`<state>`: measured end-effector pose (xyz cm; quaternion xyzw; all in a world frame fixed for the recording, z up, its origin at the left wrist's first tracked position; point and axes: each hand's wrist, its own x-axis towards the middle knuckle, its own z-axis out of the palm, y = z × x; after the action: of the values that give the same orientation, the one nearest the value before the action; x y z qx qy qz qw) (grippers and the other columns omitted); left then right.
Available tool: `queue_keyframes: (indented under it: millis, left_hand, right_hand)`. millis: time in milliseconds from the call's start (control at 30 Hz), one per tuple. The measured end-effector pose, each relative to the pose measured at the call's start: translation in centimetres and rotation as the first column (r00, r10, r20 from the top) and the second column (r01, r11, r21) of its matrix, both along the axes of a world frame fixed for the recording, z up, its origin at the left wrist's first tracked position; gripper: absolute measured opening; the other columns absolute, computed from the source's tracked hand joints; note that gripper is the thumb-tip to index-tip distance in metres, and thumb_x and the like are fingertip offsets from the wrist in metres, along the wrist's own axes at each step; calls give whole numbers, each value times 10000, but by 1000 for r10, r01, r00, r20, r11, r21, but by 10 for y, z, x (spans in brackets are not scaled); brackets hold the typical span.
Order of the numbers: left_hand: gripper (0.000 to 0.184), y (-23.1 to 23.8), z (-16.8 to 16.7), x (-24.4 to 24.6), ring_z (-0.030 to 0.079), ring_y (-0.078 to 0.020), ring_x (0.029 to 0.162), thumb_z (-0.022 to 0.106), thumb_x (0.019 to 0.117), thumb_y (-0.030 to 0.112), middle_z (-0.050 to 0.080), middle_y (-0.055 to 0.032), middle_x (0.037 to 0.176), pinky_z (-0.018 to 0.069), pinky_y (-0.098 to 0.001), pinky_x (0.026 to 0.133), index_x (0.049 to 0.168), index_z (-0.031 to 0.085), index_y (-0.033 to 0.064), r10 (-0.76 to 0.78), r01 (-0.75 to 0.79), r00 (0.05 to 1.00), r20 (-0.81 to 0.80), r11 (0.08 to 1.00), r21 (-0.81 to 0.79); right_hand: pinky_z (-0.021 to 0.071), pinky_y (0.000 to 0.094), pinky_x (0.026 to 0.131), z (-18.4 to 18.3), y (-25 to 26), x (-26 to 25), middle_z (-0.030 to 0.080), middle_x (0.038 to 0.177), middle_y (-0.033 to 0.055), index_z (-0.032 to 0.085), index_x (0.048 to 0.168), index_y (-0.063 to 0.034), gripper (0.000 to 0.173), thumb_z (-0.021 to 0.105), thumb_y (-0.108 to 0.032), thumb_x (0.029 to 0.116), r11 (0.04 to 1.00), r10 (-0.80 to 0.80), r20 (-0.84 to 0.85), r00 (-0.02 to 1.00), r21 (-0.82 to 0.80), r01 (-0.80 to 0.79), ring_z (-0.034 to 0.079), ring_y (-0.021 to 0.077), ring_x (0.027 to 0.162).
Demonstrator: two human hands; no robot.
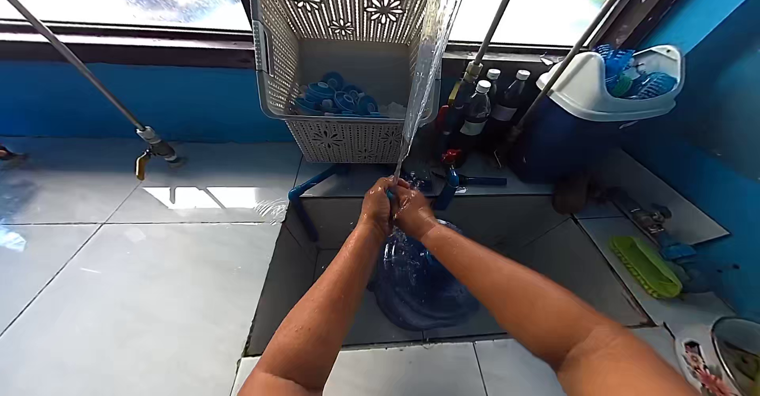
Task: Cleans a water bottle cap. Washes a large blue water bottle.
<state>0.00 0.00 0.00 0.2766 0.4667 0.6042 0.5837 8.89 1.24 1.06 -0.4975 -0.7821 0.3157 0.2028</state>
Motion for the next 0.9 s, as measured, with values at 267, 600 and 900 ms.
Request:
queue_keyframes:
  millis: [267,600,900]
  left_hand:
    - [525,-14,-28,-5,558,-136,619,169,1115,476,542,-24,769,517,-279,582,989,526,112,-31,79,963,269,982,-169]
    - [237,-52,3,28,664,-173,782,472,1068,41,617,-136,973,584,-306,755,1290,471,-39,138,-119,976,166,986,-119]
    - [363,-54,-3,31,632,-224,985,276,1138,222,618,-151,1111,538,-377,887,1312,504,0,95,-78,968,233,994,-82]
  right_hand:
    - [506,234,665,-6,-41,41,623,848,51,653,1109,23,220,490,-118,1068,941,-148,-265,953,-333,54,580,77,689]
    - [479,485,994,-22,8,25,652,1210,252,630,1247,75,335,400,-125,1110,993,-117,-311,943,-20,117,623,333,1124]
    - [397,600,1100,-16,7,8,579,1376,306,555,1391,62,490,312,-281,1137,989,-80,-121,989,-137,63,544,431,1308]
